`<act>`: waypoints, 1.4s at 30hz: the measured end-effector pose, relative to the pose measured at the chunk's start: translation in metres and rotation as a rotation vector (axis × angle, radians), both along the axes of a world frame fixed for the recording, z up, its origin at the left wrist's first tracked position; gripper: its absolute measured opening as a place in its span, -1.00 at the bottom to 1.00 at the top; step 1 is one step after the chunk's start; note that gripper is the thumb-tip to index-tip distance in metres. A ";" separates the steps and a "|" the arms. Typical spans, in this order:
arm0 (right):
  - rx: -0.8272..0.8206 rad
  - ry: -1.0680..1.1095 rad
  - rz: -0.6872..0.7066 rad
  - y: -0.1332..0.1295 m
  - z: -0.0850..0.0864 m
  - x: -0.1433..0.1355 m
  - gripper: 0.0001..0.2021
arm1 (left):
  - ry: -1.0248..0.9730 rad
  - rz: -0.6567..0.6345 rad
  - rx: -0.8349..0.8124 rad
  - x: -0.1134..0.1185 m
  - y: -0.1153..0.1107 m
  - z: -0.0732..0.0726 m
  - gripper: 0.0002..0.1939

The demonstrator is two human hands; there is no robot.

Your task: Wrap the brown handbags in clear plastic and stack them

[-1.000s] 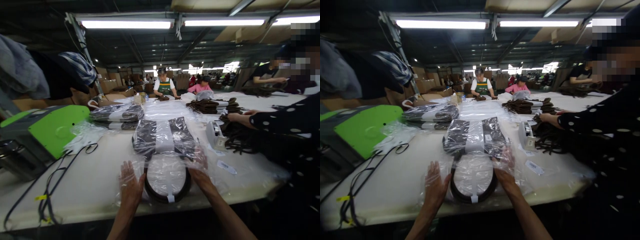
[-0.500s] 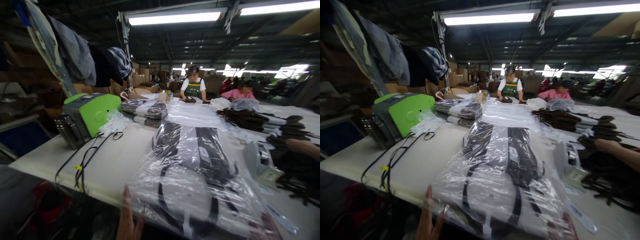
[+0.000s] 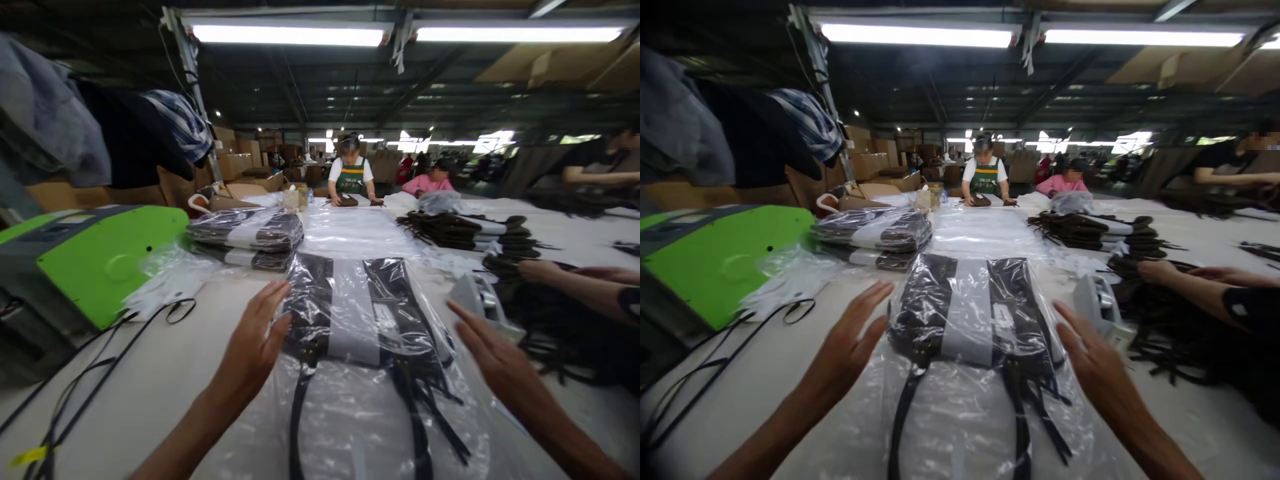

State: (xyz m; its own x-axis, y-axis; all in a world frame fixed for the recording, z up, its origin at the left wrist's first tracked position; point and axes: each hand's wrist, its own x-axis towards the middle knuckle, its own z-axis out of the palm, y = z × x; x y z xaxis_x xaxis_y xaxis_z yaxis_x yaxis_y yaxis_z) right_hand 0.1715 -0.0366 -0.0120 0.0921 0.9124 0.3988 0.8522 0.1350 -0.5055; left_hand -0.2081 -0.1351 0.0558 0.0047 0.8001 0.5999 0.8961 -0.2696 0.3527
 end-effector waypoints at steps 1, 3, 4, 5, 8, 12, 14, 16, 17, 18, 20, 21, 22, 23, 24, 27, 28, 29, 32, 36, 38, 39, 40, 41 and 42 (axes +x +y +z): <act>-0.069 0.008 0.161 0.018 0.010 -0.015 -0.35 | 0.031 -0.074 -0.025 0.017 0.047 0.006 -0.52; -0.141 -0.025 0.307 0.068 0.024 -0.055 -0.33 | 0.102 -0.081 -0.092 0.042 0.135 0.007 -0.54; -0.150 -0.075 0.327 0.096 0.026 -0.076 -0.34 | 0.140 -0.018 -0.139 0.048 0.173 0.001 -0.54; -0.164 -0.124 0.323 0.125 0.025 -0.095 -0.37 | 0.172 0.033 -0.181 0.049 0.205 -0.009 -0.54; -0.119 -0.329 0.301 0.196 0.002 -0.117 -0.39 | 0.242 0.128 -0.242 0.028 0.266 -0.056 -0.54; -0.176 -0.525 0.183 0.245 -0.044 -0.074 -0.38 | 0.376 0.190 -0.302 -0.008 0.284 -0.118 -0.48; -0.244 -0.540 0.127 0.255 -0.062 -0.048 -0.38 | 0.369 0.221 -0.313 -0.015 0.285 -0.133 -0.43; -0.262 -0.543 0.102 0.260 -0.076 -0.033 -0.37 | 0.339 0.230 -0.347 -0.016 0.286 -0.139 -0.38; -0.253 -0.548 0.095 0.261 -0.081 -0.030 -0.37 | 0.321 0.223 -0.374 -0.015 0.287 -0.139 -0.37; -0.235 -0.556 0.090 0.261 -0.085 -0.029 -0.37 | 0.302 0.210 -0.402 -0.015 0.288 -0.139 -0.36; -0.197 -0.565 0.079 0.261 -0.092 -0.030 -0.36 | 0.271 0.195 -0.442 -0.015 0.290 -0.138 -0.35; -0.177 -0.563 0.071 0.260 -0.095 -0.031 -0.37 | 0.263 0.192 -0.448 -0.016 0.290 -0.139 -0.34; -0.155 -0.559 0.066 0.260 -0.097 -0.033 -0.37 | 0.259 0.189 -0.447 -0.017 0.291 -0.139 -0.34; -0.135 -0.554 0.062 0.259 -0.099 -0.033 -0.37 | 0.260 0.184 -0.440 -0.018 0.291 -0.140 -0.34; -0.121 -0.548 0.058 0.259 -0.100 -0.034 -0.37 | 0.263 0.177 -0.432 -0.018 0.291 -0.141 -0.33; -0.137 -0.534 0.056 0.258 -0.095 -0.034 -0.38 | 0.266 0.162 -0.408 -0.017 0.290 -0.140 -0.32; -0.166 -0.527 0.055 0.257 -0.089 -0.035 -0.39 | 0.267 0.161 -0.401 -0.015 0.289 -0.137 -0.33; -0.205 -0.517 0.053 0.254 -0.081 -0.037 -0.38 | 0.272 0.157 -0.397 -0.014 0.287 -0.133 -0.34; -0.332 -0.498 0.081 0.229 -0.046 -0.047 -0.34 | 0.293 0.127 -0.438 -0.011 0.270 -0.113 -0.36; -0.314 -0.478 0.329 0.133 -0.008 -0.068 -0.30 | 0.254 0.067 -0.650 -0.008 0.200 -0.087 -0.30; -0.249 -0.433 0.496 0.063 -0.009 -0.072 -0.30 | 0.249 0.035 -0.699 -0.004 0.144 -0.088 -0.28; -0.225 -0.413 0.577 0.028 -0.014 -0.072 -0.30 | 0.262 0.022 -0.703 -0.001 0.113 -0.094 -0.28; -0.214 -0.392 0.644 -0.006 -0.021 -0.073 -0.28 | 0.291 0.014 -0.659 0.000 0.082 -0.104 -0.28; -0.221 -0.369 0.714 -0.036 -0.028 -0.073 -0.26 | 0.317 0.030 -0.619 0.000 0.053 -0.115 -0.26; -0.237 -0.345 0.774 -0.061 -0.035 -0.074 -0.25 | 0.331 0.086 -0.602 -0.003 0.027 -0.128 -0.23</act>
State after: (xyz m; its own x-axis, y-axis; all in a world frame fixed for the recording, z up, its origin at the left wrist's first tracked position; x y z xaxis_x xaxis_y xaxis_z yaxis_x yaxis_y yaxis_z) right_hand 0.0978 -0.0972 -0.0466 -0.6769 0.7314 0.0830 0.6755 0.6620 -0.3247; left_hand -0.2106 -0.1077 -0.0726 0.0326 0.9990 0.0290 0.9917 -0.0360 0.1231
